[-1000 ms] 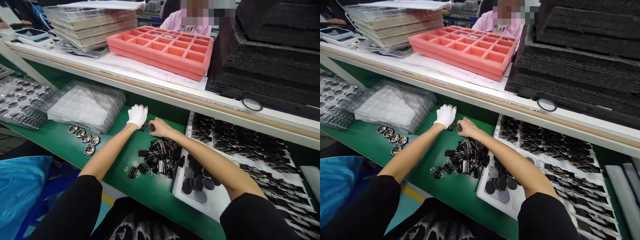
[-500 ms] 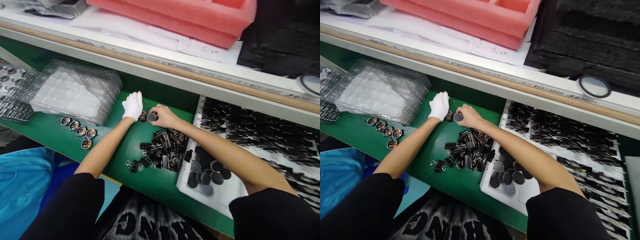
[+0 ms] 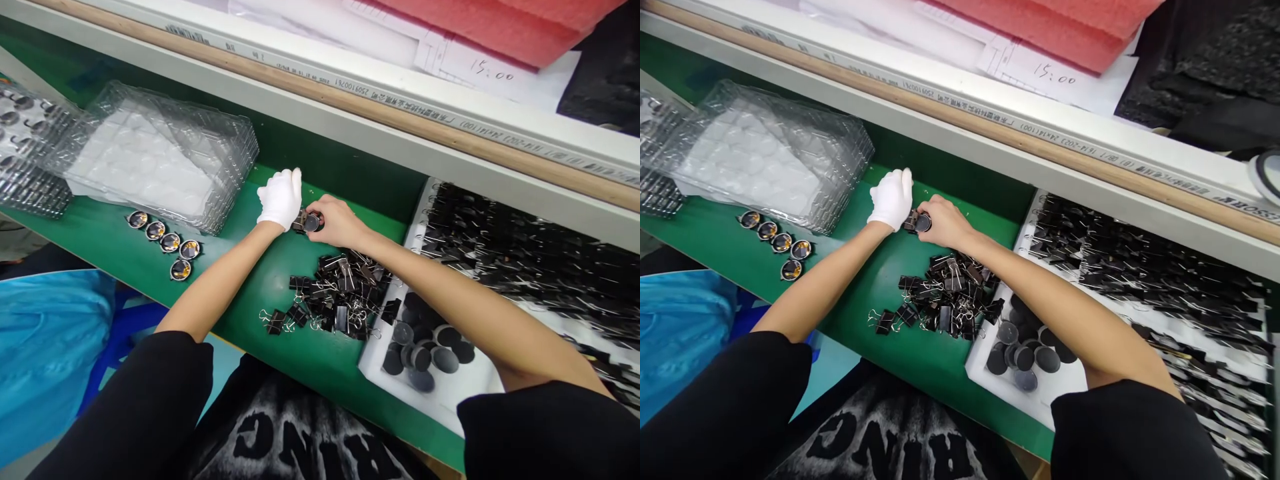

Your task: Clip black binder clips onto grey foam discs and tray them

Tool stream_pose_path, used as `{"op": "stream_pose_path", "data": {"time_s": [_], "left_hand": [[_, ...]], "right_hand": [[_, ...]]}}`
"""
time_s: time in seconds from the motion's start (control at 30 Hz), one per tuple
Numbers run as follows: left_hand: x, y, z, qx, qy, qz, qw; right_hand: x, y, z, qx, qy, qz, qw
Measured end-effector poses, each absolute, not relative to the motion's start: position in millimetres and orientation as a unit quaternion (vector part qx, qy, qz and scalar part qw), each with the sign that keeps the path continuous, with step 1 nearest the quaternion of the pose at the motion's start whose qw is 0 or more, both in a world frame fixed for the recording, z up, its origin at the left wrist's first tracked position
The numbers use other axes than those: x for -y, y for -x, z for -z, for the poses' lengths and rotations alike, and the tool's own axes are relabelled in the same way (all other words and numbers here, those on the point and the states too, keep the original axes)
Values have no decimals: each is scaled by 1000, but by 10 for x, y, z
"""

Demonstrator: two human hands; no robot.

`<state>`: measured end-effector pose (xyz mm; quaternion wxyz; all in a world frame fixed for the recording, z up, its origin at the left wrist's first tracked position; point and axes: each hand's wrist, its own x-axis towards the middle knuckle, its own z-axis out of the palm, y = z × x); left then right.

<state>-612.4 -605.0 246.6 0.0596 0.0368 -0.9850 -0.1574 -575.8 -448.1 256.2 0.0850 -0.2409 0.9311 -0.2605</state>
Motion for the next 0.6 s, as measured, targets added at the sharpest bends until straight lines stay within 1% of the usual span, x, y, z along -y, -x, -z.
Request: {"op": "stream_pose_path", "data": {"time_s": [0.1, 0.2, 0.33, 0.4, 0.47, 0.53, 0.6], "left_hand": [[6067, 6143, -2397, 981, -32, 174, 77], [6079, 6190, -2343, 971, -32, 218, 90], [6136, 6234, -2311, 934, -29, 333, 123], [6209, 6176, -2313, 898, -23, 407, 164], [6311, 6039, -2321, 876, -2, 440, 196], [6420, 5851, -2327, 896, 45, 400, 188], [6503, 5676, -2323, 938, 109, 296, 146]], "right_hand": [[4514, 5763, -2549, -934, 240, 249, 89], [4531, 5764, -2611, -935, 239, 240, 106], [4445, 5606, -2941, -948, 194, 216, 130], [4369, 5430, -3131, -947, 216, 179, 156], [4310, 5226, -3238, -941, 256, 119, 188], [4293, 5047, -3230, -941, 262, 56, 209], [4309, 4931, -3147, -946, 247, 26, 211]]}}
